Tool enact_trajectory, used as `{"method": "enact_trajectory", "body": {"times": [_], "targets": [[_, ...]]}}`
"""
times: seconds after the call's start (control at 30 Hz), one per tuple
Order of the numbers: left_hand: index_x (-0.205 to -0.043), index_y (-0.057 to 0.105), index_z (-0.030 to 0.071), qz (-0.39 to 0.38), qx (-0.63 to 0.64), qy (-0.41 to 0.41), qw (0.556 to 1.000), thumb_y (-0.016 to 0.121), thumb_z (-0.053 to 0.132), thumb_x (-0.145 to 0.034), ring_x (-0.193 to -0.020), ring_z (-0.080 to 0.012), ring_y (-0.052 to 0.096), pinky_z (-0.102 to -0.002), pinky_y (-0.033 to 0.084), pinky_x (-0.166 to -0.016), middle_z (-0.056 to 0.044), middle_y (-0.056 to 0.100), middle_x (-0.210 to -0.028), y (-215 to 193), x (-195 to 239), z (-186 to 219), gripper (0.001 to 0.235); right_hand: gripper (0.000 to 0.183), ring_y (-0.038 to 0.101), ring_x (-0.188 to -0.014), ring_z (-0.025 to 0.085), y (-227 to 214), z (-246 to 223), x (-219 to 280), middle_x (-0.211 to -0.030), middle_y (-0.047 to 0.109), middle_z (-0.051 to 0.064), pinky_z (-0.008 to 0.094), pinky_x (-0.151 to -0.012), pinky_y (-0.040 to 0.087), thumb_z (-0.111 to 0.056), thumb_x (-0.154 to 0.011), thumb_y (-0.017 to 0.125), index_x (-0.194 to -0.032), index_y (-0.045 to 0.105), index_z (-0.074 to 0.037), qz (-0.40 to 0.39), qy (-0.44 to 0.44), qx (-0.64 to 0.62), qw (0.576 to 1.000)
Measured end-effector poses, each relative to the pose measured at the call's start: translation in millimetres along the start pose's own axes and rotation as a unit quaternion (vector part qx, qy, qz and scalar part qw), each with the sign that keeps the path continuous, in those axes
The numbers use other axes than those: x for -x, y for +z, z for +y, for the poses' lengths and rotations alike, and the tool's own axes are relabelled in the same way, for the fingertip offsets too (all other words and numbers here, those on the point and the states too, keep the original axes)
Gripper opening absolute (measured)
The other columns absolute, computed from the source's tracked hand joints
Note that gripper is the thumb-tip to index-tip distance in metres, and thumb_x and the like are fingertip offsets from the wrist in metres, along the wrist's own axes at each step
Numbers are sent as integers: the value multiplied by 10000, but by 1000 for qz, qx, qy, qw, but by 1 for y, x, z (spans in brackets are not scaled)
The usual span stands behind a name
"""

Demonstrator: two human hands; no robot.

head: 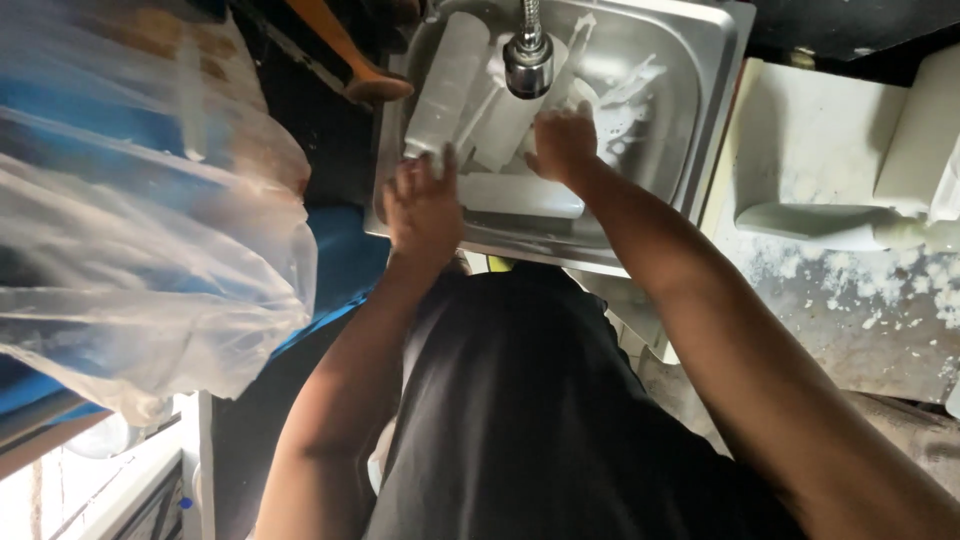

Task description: Washing and rinsing plastic bottles in a sink using soap and a brush

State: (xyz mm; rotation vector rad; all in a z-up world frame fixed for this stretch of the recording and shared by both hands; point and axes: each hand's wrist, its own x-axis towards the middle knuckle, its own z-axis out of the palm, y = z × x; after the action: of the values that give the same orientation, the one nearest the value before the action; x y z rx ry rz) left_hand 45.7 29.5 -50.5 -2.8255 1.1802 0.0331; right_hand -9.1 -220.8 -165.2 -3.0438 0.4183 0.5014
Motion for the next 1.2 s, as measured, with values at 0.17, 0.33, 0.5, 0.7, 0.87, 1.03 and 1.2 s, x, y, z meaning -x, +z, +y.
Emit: {"method": "enact_trajectory", "body": {"times": [0.17, 0.33, 0.5, 0.7, 0.87, 1.03, 1.2], "targets": [[-1175, 686, 137, -16, 140, 227, 964, 656, 121, -879, -1023, -320, 669, -450, 542, -755, -121, 647, -1090, 63, -31, 38, 298, 863, 624, -1232, 454, -53, 10, 26, -1305, 651, 280, 596, -969, 469, -655, -925, 564, -1537, 416, -66, -128, 147, -206, 959], [-1036, 693, 160, -26, 74, 247, 966, 728, 147, -864, -961, -317, 673, -464, 524, -760, -96, 642, -989, 98, -64, 60, 176, 699, 672, -1145, 402, -14, 65, 44, -1259, 674, 218, 514, -969, 492, -665, -995, 357, -1440, 513, -150, -115, 278, -518, 800], [-841, 774, 179, 75, 41, 316, 945, 810, 186, -800, -975, -281, 643, -454, 471, -828, -66, 697, -935, 144, -67, 81, 54, 773, 624, -1014, 411, 25, 93, 69, -1270, 600, 284, 489, -857, 497, -646, -969, 292, -1455, 466, -71, -87, 364, -795, 477], [-675, 586, 215, 54, -79, 355, 930, 699, 259, -858, -587, -157, 430, -397, 397, -641, 35, 490, -603, 148, -84, 78, 219, 306, 570, -658, 243, 1, 83, 103, -833, 664, 56, 312, -545, 419, -402, -749, 652, -941, 680, -165, -11, 332, -926, 181], [-1481, 523, -13, -472, 221, 115, 846, 854, 616, -724, -1500, -430, 378, -536, 306, -1230, -247, 478, -1569, -55, -85, 70, 1039, 470, 642, -652, 276, 34, 82, 100, -784, 664, 104, 369, -542, 491, -547, -1005, 360, -1031, 609, -149, -40, 407, -879, 245], [-1095, 744, 33, -498, 416, -39, 760, 844, 530, -599, -948, -424, 713, -521, 536, -823, -209, 745, -1024, 7, -102, 52, 709, 366, 643, -708, 322, 38, 56, 114, -855, 645, 175, 423, -594, 474, -465, -1014, 467, -1162, 537, -138, 32, 440, -884, 157], [-1125, 697, 54, -436, 582, -143, 672, 818, 438, -663, -829, -377, 717, -493, 567, -741, -172, 707, -931, 44, -112, 70, 613, 298, 631, -815, 382, 35, 22, 115, -1005, 597, 198, 467, -701, 501, -333, -990, 568, -1220, 490, -161, 37, 432, -896, 98]]}}
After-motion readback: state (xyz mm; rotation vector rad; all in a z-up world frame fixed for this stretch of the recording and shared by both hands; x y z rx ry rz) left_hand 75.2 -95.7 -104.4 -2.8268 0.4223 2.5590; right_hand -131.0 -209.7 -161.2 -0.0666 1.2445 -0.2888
